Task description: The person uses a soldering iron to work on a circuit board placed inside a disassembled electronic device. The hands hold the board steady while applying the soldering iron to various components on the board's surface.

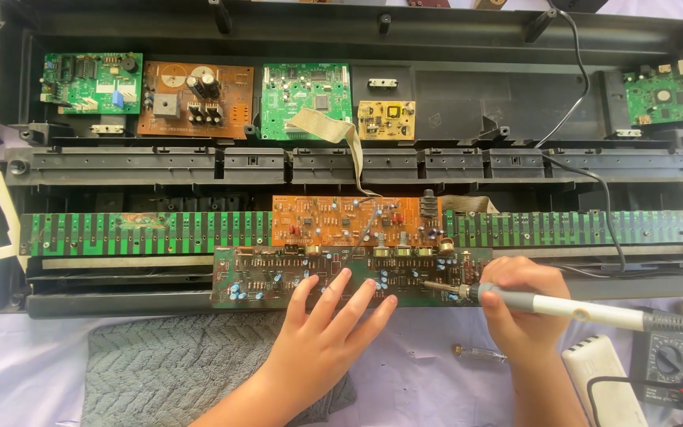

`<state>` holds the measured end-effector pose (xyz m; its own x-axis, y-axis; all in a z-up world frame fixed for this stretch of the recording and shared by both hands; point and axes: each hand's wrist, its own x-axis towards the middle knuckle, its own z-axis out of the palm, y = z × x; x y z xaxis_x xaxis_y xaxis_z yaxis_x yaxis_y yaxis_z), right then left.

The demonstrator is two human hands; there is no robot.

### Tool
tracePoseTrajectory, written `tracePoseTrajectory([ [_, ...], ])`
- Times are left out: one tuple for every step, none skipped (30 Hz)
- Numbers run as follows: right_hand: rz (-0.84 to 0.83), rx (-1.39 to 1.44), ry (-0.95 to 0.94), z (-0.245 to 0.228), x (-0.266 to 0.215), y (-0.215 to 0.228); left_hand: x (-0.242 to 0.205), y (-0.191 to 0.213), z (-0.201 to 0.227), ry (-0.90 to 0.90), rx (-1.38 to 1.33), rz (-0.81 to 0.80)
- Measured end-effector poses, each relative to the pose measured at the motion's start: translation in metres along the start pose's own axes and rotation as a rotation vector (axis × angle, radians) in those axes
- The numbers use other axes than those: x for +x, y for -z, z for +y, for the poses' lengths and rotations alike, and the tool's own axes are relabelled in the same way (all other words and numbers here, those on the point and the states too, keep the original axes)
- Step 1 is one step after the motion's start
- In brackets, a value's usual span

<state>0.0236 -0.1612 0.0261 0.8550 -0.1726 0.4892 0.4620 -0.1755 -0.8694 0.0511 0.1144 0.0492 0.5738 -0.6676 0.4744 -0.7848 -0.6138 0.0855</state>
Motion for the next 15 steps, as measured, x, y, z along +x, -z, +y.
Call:
tracePoseTrajectory([
  [-0.002,0.002,-0.001,-0.002,-0.002,0.002,0.0,0.0,0.0,0.003,0.002,-0.001],
  [0.003,-0.134,-0.073,-0.003,-0.004,0.004,0.0,0.001,0.0,0.001,-0.006,0.001],
  [0.009,-0.272,-0.144,-0.006,-0.006,0.006,0.001,0.001,-0.001,-0.003,-0.015,0.005],
  [0.009,-0.272,-0.144,-0.004,-0.007,0.008,0.0,0.001,0.0,-0.002,-0.014,0.006],
  [0.063,-0.258,-0.203,-0.003,-0.009,0.009,0.0,0.001,0.0,0.0,-0.016,0.003],
  [0.118,-0.243,-0.262,-0.002,-0.011,0.011,0.0,0.002,0.0,0.002,-0.018,0.0],
  [0.121,-0.244,-0.262,0.0,-0.01,0.01,0.0,0.002,0.001,-0.002,-0.019,0.0],
  [0.151,-0.218,-0.2,0.001,-0.009,0.01,-0.001,0.002,0.001,0.001,-0.014,-0.016],
  [0.179,-0.192,-0.137,0.003,-0.007,0.01,-0.001,0.003,0.001,0.006,-0.009,-0.029],
  [0.181,-0.193,-0.134,0.003,-0.006,0.009,-0.001,0.003,0.001,0.003,-0.008,-0.027],
  [0.167,-0.179,-0.133,0.003,-0.006,0.009,-0.001,0.003,0.001,0.002,-0.011,-0.03],
  [0.152,-0.164,-0.131,0.004,-0.006,0.008,-0.002,0.003,0.001,0.001,-0.014,-0.032],
  [0.153,-0.164,-0.13,0.004,-0.008,0.008,-0.002,0.004,0.001,0.0,-0.014,-0.032],
  [0.148,-0.199,-0.129,0.005,-0.009,0.007,-0.002,0.004,0.001,-0.002,-0.007,-0.031],
  [0.142,-0.234,-0.127,0.005,-0.011,0.006,-0.002,0.004,0.001,-0.004,0.0,-0.031],
])
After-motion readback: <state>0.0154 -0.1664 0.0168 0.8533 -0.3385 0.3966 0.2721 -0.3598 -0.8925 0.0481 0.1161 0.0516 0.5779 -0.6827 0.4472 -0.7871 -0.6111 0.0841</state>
